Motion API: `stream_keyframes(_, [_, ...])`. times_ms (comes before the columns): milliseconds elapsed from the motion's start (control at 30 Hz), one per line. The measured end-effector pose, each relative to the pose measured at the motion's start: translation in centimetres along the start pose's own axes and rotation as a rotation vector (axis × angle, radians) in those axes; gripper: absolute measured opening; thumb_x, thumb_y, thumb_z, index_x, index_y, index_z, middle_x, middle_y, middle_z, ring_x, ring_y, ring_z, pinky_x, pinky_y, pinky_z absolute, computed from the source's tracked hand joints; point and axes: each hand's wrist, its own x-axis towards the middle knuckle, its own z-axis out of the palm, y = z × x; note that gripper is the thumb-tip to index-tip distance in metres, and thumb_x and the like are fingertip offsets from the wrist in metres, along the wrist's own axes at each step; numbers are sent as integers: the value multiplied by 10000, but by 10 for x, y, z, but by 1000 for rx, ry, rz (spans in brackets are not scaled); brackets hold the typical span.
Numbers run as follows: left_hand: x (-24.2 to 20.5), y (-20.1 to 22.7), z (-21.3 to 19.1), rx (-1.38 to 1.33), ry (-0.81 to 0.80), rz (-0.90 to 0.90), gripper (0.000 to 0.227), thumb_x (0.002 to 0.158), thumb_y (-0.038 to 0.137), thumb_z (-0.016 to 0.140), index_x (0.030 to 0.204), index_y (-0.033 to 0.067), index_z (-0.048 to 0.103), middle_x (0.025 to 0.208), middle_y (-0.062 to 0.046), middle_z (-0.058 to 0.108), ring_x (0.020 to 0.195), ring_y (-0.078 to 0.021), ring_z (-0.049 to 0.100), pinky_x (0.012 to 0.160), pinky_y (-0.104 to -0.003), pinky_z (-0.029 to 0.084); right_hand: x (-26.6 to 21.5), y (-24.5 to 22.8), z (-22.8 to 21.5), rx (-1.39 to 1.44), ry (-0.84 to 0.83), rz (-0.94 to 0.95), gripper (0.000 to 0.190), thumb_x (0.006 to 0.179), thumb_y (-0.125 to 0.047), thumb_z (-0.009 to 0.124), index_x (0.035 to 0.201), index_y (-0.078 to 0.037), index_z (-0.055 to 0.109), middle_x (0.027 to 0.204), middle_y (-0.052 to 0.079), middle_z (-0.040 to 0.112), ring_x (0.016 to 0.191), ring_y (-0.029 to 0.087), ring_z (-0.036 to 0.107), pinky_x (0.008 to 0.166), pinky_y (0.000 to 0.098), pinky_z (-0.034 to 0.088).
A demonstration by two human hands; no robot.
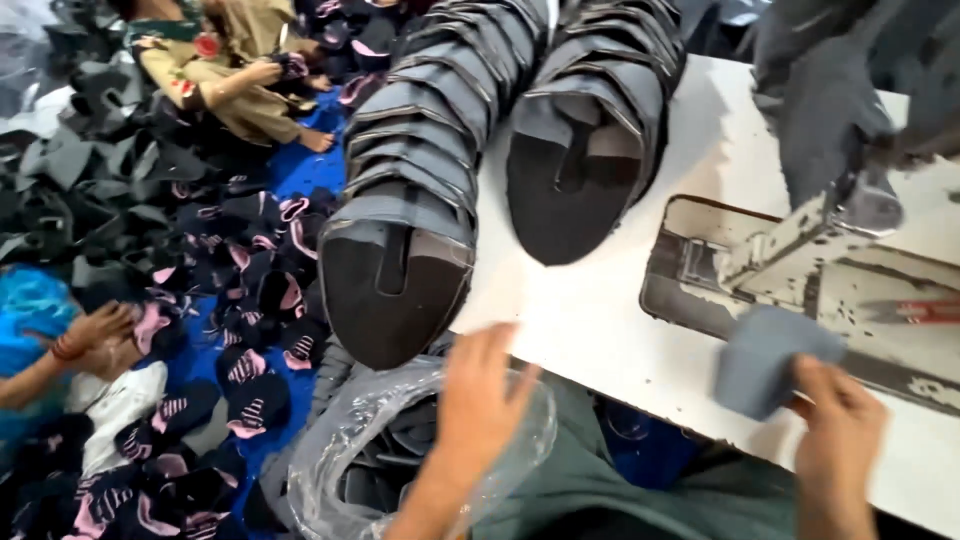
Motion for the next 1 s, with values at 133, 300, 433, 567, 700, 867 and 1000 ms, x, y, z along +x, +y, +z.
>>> stream_keyframes(133, [27, -22, -58, 749, -122, -209, 927, 634, 360, 873, 1388, 5, 466, 1371, -183, 499, 1291, -404, 430, 1029, -534, 365, 15, -4, -32, 51, 152, -77, 172, 1091, -196, 702, 1058, -28, 704, 960, -13, 643, 786, 59, 600, 688, 236, 534])
stream_keyframes(300, [34, -73, -66, 922, -217, -164, 1097, 559, 359, 914, 1507, 133, 411, 1438, -87, 493, 1258, -329, 446, 1059, -500, 376, 48, 89, -73, -210, 269, -117, 371, 1098, -204, 750, 962, 138, 697, 808, 70, 561, 736, 97, 447, 674, 298, 366])
stream_keyframes(433, [47, -57, -84, 516, -158, -283, 1080, 469, 357, 1001, 1444, 255, 547, 1149, -25, 642, 1077, -263, 571, 911, -483, 435, 45, 64, -62, -75, 324, -113, 327, 985, -189, 762, 1195, 57, 712, 984, 16, 695, 885, 88, 583, 814, 240, 459])
stream_keyframes(567, [-4, -165, -1, 184, -3, 143, 995, 433, 596, 965, 1320, 281, 642, 1157, 1, 762, 893, -235, 664, 831, -428, 501, 45, 55, -65, -43, 283, -108, 469, 942, -164, 744, 1337, 60, 628, 1106, 89, 708, 993, 141, 637, 895, 271, 485])
stream_keyframes(700, [11, 8, 65, 163, -190, 209, 725, 651, 325, 830, 1367, 359, 716, 1060, -72, 598, 1013, -288, 564, 933, -466, 429, 3, 11, -54, -62, 296, -187, 697, 926, -86, 709, 1536, -54, 373, 1335, 98, 550, 1131, 203, 587, 887, 323, 501])
stream_keyframes(867, [24, 81, 118, -48, -419, 201, 773, 678, 357, 851, 1395, 202, 609, 1189, -171, 532, 1121, -381, 482, 982, -510, 364, -3, -18, -56, -73, 235, -303, 411, 1004, -31, 653, 1362, -39, 451, 1274, 78, 600, 1097, 160, 625, 913, 289, 548])
stream_keyframes(1000, [24, 86, 121, 81, -434, 276, 910, 643, 445, 890, 1417, 127, 531, 1332, -239, 490, 1235, -461, 413, 1022, -598, 312, -16, -58, -60, -34, 172, -98, 411, 911, 42, 663, 1305, -27, 567, 1311, 61, 623, 1010, 144, 662, 850, 278, 545])
